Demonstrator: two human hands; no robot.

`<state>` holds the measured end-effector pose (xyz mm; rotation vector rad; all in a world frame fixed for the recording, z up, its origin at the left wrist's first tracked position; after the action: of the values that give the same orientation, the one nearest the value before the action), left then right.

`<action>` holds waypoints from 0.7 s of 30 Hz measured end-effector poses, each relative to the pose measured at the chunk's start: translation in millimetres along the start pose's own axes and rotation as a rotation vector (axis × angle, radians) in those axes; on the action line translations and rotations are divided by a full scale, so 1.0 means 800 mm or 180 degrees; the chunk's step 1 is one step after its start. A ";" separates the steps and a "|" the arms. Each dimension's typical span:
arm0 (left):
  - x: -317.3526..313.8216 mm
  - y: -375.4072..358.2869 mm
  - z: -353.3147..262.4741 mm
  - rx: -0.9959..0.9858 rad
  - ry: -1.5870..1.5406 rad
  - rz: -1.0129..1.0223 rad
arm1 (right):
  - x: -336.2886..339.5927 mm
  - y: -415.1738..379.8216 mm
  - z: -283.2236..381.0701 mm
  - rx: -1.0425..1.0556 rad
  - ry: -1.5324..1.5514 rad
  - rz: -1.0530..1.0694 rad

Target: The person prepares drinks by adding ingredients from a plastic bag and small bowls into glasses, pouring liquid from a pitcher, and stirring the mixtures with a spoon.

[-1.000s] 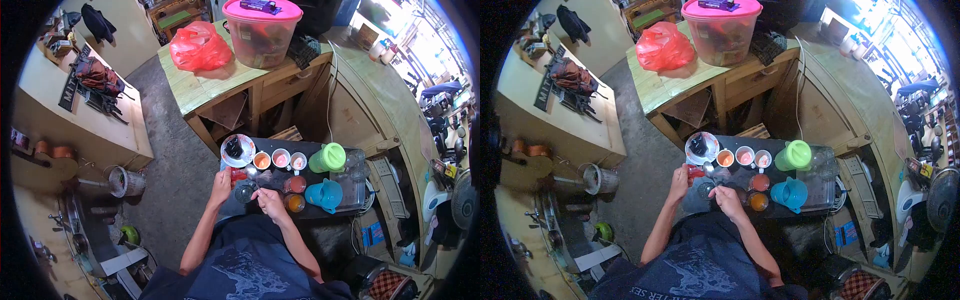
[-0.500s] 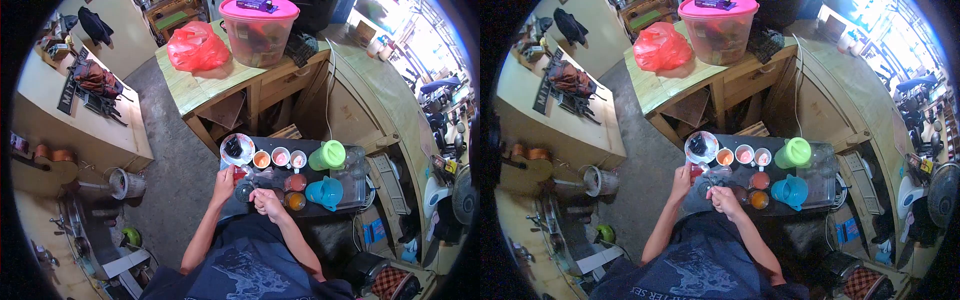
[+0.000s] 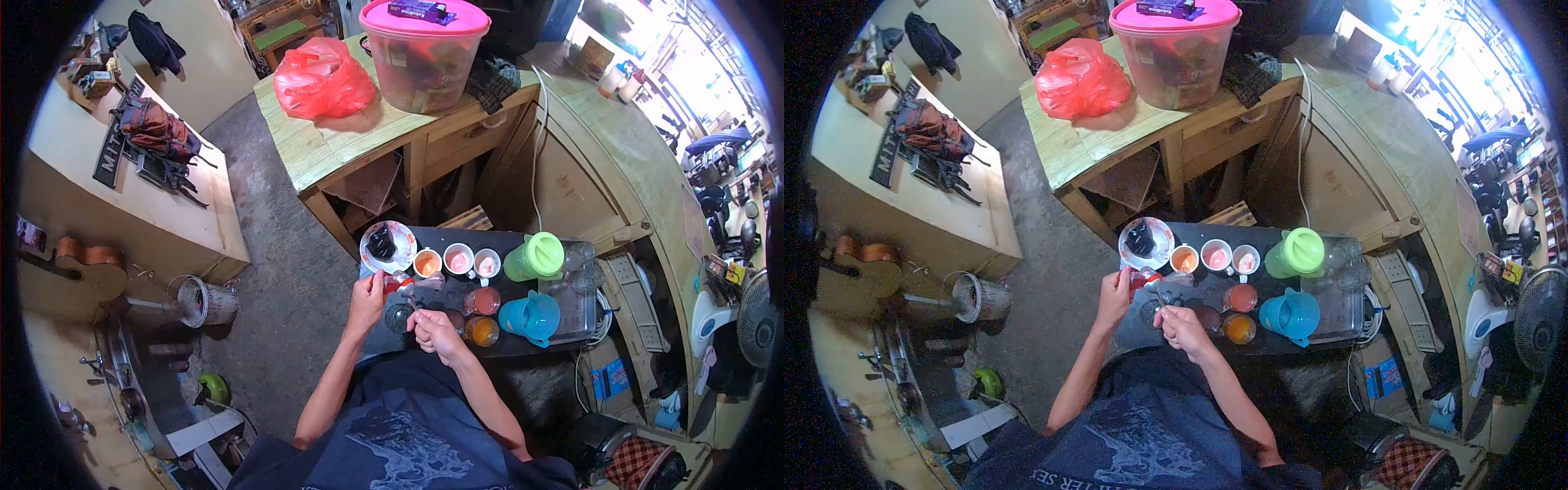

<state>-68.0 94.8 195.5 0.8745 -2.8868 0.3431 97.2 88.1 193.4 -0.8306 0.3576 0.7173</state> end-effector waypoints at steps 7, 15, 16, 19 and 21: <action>0.000 -0.005 0.007 0.0320 -0.0295 0.0182 | 0.004 0.003 0.004 0.0155 -0.0195 -0.0106; -0.002 -0.011 -0.014 -0.0020 -0.0216 0.0356 | 0.010 0.009 0.005 0.0542 -0.0747 -0.0238; -0.001 -0.012 -0.011 0.0060 -0.0242 0.0420 | 0.011 0.009 0.005 0.0528 -0.0784 -0.0249; 0.000 -0.012 -0.004 0.0077 -0.0266 0.0460 | 0.010 0.009 0.007 0.0596 -0.0864 -0.0219; 0.000 -0.012 -0.002 0.0034 -0.0249 0.0433 | 0.010 0.009 0.006 0.0556 -0.0851 -0.0206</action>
<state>-63.0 87.5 198.6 0.7101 -3.0275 0.3439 98.0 98.3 188.1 -0.5699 0.1494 0.7156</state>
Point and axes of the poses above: each hand's wrist, its own y-axis towards the middle knuckle, its own x-axis out of the back of the hand, z = x × y, the point moved 8 cm from there along y, towards the middle knuckle, and after that the axes turned 5 degrees about -z, right-handed, at the moved point
